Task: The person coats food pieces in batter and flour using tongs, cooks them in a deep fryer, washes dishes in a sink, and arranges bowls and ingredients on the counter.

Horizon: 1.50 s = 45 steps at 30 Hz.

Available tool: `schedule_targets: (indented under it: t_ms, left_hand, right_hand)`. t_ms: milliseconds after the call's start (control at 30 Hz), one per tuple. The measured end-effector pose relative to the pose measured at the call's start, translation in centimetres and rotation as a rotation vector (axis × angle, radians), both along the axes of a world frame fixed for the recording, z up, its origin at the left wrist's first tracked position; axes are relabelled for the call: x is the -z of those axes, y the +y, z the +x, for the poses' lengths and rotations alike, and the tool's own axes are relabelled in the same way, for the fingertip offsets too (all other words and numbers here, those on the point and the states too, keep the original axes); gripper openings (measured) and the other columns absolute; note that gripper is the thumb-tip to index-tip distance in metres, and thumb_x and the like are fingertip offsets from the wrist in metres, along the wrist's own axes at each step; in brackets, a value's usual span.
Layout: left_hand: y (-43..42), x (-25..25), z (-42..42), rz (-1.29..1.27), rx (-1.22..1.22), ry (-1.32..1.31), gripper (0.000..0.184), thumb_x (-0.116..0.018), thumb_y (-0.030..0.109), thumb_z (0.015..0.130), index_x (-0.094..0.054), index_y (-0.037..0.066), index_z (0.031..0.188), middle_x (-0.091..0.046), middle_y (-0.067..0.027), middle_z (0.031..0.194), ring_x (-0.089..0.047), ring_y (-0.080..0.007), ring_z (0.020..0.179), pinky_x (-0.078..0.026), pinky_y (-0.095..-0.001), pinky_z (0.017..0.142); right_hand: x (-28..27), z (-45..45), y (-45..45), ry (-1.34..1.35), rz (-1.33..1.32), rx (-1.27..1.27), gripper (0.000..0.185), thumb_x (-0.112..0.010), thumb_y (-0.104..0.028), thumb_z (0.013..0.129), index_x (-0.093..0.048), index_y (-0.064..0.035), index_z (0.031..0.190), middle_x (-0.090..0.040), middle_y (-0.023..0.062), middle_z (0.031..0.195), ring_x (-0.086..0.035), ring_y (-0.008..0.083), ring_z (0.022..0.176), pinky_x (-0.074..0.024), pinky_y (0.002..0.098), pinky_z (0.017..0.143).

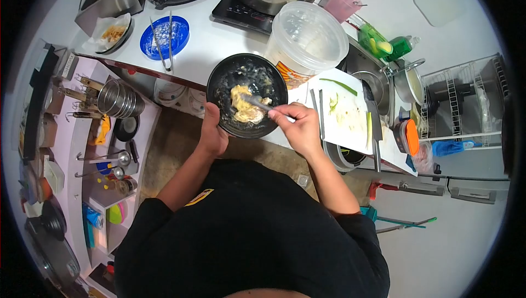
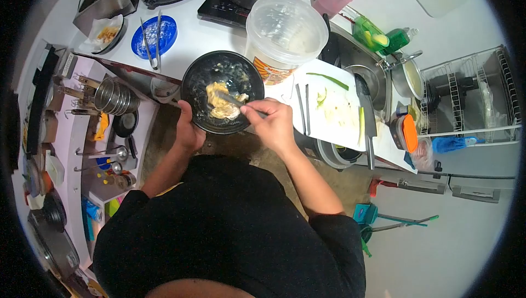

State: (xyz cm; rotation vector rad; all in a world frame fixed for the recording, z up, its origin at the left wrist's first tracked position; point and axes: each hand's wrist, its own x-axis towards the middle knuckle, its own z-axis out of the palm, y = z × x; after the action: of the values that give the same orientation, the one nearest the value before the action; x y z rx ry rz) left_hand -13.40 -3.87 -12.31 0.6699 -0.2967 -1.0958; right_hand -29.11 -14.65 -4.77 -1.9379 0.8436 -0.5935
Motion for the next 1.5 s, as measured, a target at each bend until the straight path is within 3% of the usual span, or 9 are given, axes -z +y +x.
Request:
schedule_targets:
  t_ms: [67, 500, 567, 700, 867, 1133, 1233, 1333, 1500]
  left_hand:
    - [0.0, 0.1, -0.2, -0.017, -0.001, 0.021, 0.066, -0.036, 0.055, 0.09, -0.035, 0.004, 0.132, -0.043, -0.0108, 0.133, -0.043, -0.0242, 0.121, -0.033, -0.0409, 0.103]
    - [0.0, -0.3, 0.0, -0.078, 0.024, -0.006, 0.071, -0.036, 0.058, 0.088, -0.034, 0.004, 0.133, -0.042, -0.0117, 0.133, -0.042, -0.0256, 0.122, -0.032, -0.0418, 0.103]
    - [0.0, -0.8, -0.1, -0.057, 0.031, 0.022, 0.071, -0.035, 0.058, 0.088, -0.034, 0.004, 0.133, -0.042, -0.0115, 0.133, -0.042, -0.0255, 0.122, -0.032, -0.0418, 0.103]
    - [-0.4, -2.4, 0.3, -0.095, 0.078, 0.063, 0.071, -0.035, 0.058, 0.088, -0.034, 0.004, 0.133, -0.044, -0.0111, 0.132, -0.043, -0.0251, 0.121, -0.033, -0.0419, 0.103]
    - [-1.5, -2.2, 0.9, -0.097, 0.189, 0.075, 0.069, -0.034, 0.058, 0.088, -0.034, 0.005, 0.133, -0.045, -0.0094, 0.131, -0.043, -0.0241, 0.121, -0.034, -0.0409, 0.102]
    - [-2.0, -1.9, 0.7, -0.073, 0.208, 0.089, 0.071, -0.036, 0.059, 0.087, -0.035, 0.004, 0.132, -0.046, -0.0105, 0.13, -0.046, -0.024, 0.119, -0.038, -0.0424, 0.098]
    - [-1.9, -1.7, 0.9, -0.067, 0.204, 0.051, 0.073, -0.037, 0.06, 0.086, -0.033, 0.004, 0.132, -0.046, -0.0103, 0.13, -0.047, -0.0236, 0.118, -0.04, -0.0422, 0.096]
    - [-1.8, -1.6, 1.2, -0.045, 0.202, 0.023, 0.071, -0.037, 0.059, 0.087, -0.034, 0.003, 0.132, -0.046, -0.0108, 0.13, -0.046, -0.0241, 0.119, -0.038, -0.0417, 0.098]
    - [-1.5, -0.4, 1.6, 0.052, 0.176, -0.028, 0.072, -0.035, 0.058, 0.087, -0.034, 0.001, 0.132, -0.045, -0.016, 0.13, -0.044, -0.0278, 0.12, -0.035, -0.043, 0.101]
  right_hand:
    - [0.1, 0.4, -0.4, -0.066, 0.047, 0.146, 0.009, -0.07, -0.006, 0.076, -0.069, 0.0008, 0.082, -0.063, 0.0055, 0.072, -0.055, 0.0095, 0.068, -0.0428, 0.0231, 0.062]
    - [-0.6, 0.3, 0.9, -0.018, -0.01, 0.032, 0.01, -0.071, -0.009, 0.075, -0.07, -0.001, 0.081, -0.064, 0.009, 0.07, -0.058, 0.0137, 0.063, -0.0445, 0.026, 0.06]
    - [-1.2, 0.2, 0.4, -0.128, 0.198, 0.117, 0.011, -0.07, -0.01, 0.076, -0.07, -0.0005, 0.081, -0.065, 0.005, 0.068, -0.057, 0.0117, 0.064, -0.0446, 0.0253, 0.061]
    - [-3.5, -0.5, -1.2, -0.301, 0.585, 0.275, 0.009, -0.069, -0.008, 0.078, -0.069, -0.0007, 0.082, -0.055, -0.0033, 0.058, -0.035, 0.0012, 0.045, -0.0262, 0.0183, 0.041]
    - [-9.2, -0.7, -3.0, -0.326, 0.57, 0.311, 0.015, -0.066, -0.015, 0.081, -0.065, -0.0012, 0.086, -0.045, -0.0058, 0.054, -0.031, 0.0011, 0.04, -0.0196, 0.0173, 0.033]
    - [-12.7, -1.8, -8.1, -0.74, 0.351, 0.247, 0.019, -0.066, -0.013, 0.08, -0.063, 0.003, 0.089, -0.047, -0.0028, 0.062, -0.031, 0.0015, 0.043, -0.0214, 0.0156, 0.039]
    - [-9.7, -2.3, -10.2, -0.386, -0.098, 0.46, 0.016, -0.07, -0.012, 0.077, -0.068, 0.0022, 0.082, -0.056, -0.0012, 0.062, -0.044, 0.0038, 0.05, -0.0328, 0.0206, 0.044]
    - [-9.2, -3.0, -10.0, 0.261, -0.837, 0.295, 0.018, -0.072, -0.017, 0.073, -0.069, -0.0005, 0.08, -0.062, 0.0107, 0.067, -0.058, 0.0222, 0.055, -0.0445, 0.0327, 0.054]
    - [-11.9, -3.1, -6.8, 0.171, -0.824, 0.121, 0.017, -0.073, -0.012, 0.068, -0.068, -0.0011, 0.079, -0.058, 0.0115, 0.066, -0.057, 0.0276, 0.056, -0.0451, 0.0345, 0.055]
